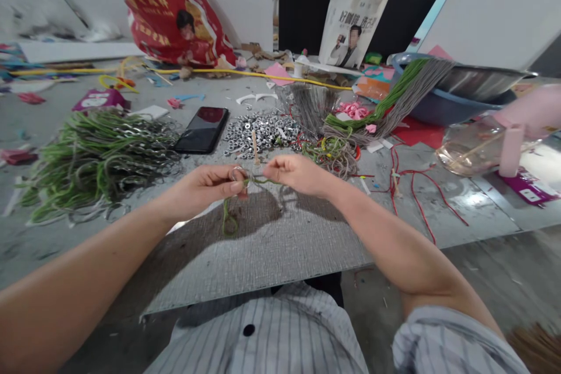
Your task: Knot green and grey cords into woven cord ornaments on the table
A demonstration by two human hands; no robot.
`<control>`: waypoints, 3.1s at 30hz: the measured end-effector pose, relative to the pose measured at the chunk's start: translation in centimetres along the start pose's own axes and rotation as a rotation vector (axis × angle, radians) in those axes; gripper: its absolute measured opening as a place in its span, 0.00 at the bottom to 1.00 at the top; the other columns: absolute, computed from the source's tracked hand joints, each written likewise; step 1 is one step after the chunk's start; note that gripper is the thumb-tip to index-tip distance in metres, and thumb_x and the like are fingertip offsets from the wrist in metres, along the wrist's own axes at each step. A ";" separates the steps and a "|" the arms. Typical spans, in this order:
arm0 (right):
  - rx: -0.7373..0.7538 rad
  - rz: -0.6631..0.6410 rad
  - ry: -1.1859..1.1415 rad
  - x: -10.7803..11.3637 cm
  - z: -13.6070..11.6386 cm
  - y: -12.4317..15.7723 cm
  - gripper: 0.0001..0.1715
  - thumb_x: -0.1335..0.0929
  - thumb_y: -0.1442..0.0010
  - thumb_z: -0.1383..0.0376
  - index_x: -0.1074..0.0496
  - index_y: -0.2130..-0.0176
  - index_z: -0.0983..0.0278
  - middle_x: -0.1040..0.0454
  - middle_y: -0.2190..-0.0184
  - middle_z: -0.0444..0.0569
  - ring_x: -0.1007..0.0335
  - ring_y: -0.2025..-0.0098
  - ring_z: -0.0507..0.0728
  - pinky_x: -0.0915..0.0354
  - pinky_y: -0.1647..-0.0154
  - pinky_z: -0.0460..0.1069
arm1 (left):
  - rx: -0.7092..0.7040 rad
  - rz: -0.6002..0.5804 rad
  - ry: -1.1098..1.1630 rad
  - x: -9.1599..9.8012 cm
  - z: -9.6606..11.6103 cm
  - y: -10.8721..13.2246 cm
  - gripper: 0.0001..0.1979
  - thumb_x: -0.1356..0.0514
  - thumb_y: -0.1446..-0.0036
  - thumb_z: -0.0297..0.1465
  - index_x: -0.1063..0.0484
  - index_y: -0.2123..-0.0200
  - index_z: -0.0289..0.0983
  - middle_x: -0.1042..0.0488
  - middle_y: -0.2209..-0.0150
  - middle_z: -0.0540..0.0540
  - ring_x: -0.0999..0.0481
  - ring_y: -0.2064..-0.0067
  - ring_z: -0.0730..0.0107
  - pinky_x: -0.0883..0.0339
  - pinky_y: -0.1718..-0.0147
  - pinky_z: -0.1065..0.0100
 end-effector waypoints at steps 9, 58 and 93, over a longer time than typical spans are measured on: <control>0.131 0.178 -0.405 3.0 -0.7 0.7 0.21 0.32 0.48 0.49 0.36 0.75 0.63 0.37 0.78 0.39 0.51 0.83 0.45 0.54 0.84 0.43 | 0.054 0.039 0.013 0.4 -0.7 -0.1 0.13 0.43 0.46 0.38 0.32 0.77 0.36 0.32 0.75 0.51 0.34 0.71 0.75 0.39 0.67 0.70; 0.184 0.133 0.049 -3.9 -1.1 1.5 0.22 0.42 0.38 0.66 0.34 0.46 0.64 0.41 0.77 0.40 0.47 0.77 0.48 0.45 0.76 0.45 | 0.273 0.388 0.018 0.9 -1.7 0.9 0.11 0.44 0.46 0.32 0.35 0.79 0.36 0.34 0.84 0.54 0.34 0.83 0.79 0.40 0.83 0.76; 0.492 0.236 0.592 -4.3 -3.1 2.8 0.32 0.40 0.40 0.67 0.47 0.37 0.61 0.30 0.48 0.54 0.34 0.45 0.59 0.36 0.47 0.57 | 0.143 0.505 -0.059 2.1 0.1 1.4 0.13 0.44 0.47 0.31 0.39 0.83 0.36 0.46 0.85 0.57 0.49 0.81 0.80 0.52 0.81 0.75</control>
Point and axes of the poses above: each hand's wrist, its own y-axis away from the middle knuckle, its own x-axis out of the back of the hand, z = x × y, the point moved 10 cm from there along -y, towards the middle knuckle
